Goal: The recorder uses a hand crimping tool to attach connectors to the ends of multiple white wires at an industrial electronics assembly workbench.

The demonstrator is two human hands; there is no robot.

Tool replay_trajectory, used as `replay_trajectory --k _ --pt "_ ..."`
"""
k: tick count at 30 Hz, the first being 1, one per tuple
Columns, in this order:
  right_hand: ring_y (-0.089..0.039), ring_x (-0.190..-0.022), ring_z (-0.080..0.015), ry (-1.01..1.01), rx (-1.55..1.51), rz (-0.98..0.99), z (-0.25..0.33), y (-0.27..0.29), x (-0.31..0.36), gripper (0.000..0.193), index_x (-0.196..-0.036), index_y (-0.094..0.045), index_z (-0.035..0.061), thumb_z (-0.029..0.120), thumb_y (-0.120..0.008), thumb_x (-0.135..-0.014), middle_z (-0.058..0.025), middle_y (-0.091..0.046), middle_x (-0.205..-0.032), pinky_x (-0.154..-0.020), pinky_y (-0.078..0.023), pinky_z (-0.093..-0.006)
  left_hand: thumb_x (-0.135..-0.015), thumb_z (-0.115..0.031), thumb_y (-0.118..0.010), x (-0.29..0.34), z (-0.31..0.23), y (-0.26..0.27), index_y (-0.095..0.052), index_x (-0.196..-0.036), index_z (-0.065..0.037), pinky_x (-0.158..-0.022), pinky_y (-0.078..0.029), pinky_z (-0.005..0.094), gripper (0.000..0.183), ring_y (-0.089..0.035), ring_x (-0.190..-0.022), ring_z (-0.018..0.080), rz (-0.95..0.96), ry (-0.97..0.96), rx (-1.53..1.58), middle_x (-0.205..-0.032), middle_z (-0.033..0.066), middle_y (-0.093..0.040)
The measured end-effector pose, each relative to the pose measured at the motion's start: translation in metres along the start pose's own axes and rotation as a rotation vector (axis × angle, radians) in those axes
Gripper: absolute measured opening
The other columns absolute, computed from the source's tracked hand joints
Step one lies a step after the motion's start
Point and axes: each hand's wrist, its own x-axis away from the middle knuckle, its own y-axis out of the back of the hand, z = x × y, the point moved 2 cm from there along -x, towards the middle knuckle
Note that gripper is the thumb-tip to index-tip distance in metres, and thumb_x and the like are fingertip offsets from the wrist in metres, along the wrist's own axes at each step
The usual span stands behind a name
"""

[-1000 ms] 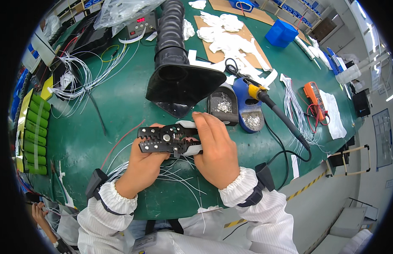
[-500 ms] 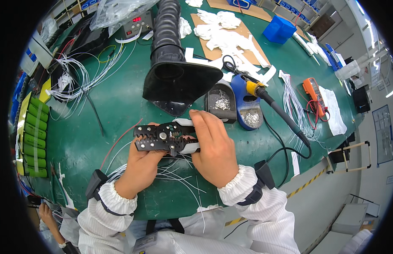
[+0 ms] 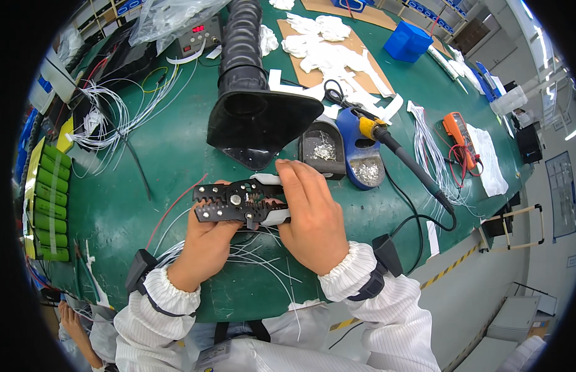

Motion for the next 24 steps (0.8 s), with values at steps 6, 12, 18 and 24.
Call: replay_trajectory --k 6,12,18,24 --pt "-0.054 -0.126 -0.0395 0.002 -0.007 0.007 0.0008 -0.0007 0.0005 0.075 -0.136 -0.05 -0.004 -0.007 -0.067 -0.064 -0.0199 -0.056 -0.131 -0.093 -0.056 -0.0419 -0.096 0.005 -0.056 0.0025 0.0034 0.002 -0.056 -0.118 0.002 -0.086 -0.054 0.029 0.023 -0.066 -0.096 0.0146 -0.056 0.003 0.013 -0.109 0.0086 -0.068" --pt "-0.051 -0.129 -0.0437 -0.008 -0.026 0.017 0.0004 -0.0015 0.0017 0.077 -0.139 -0.049 -0.0032 -0.01 -0.064 -0.064 -0.0227 -0.054 -0.134 -0.095 -0.055 -0.0442 -0.093 0.008 -0.056 0.0014 0.0015 0.0018 -0.06 -0.113 0.002 -0.088 -0.054 0.0283 0.021 -0.066 -0.099 0.0138 0.008 0.009 -0.013 -0.109 0.0079 -0.068" --pt "-0.05 -0.13 -0.0443 -0.007 -0.047 0.011 0.0013 -0.0015 0.0015 0.076 -0.139 -0.049 -0.0034 -0.01 -0.063 -0.064 -0.0231 -0.053 -0.135 -0.096 -0.054 -0.0454 -0.092 0.008 -0.058 0.0004 -0.0007 0.0022 -0.06 -0.111 0.003 -0.086 -0.054 0.028 0.019 -0.066 -0.095 0.0133 0.002 0.015 -0.051 -0.105 0.0075 -0.068" --pt "-0.054 -0.123 -0.0419 0.001 -0.024 0.017 0.0021 -0.0005 0.0013 0.074 -0.136 -0.05 -0.0054 -0.008 -0.067 -0.064 -0.0198 -0.056 -0.126 -0.096 -0.053 -0.0444 -0.091 0.009 -0.059 0.0007 -0.0014 0.0005 -0.06 -0.109 0.003 -0.085 -0.054 0.0281 0.019 -0.067 -0.094 0.0144 -0.016 0.001 -0.035 -0.103 0.008 -0.069"
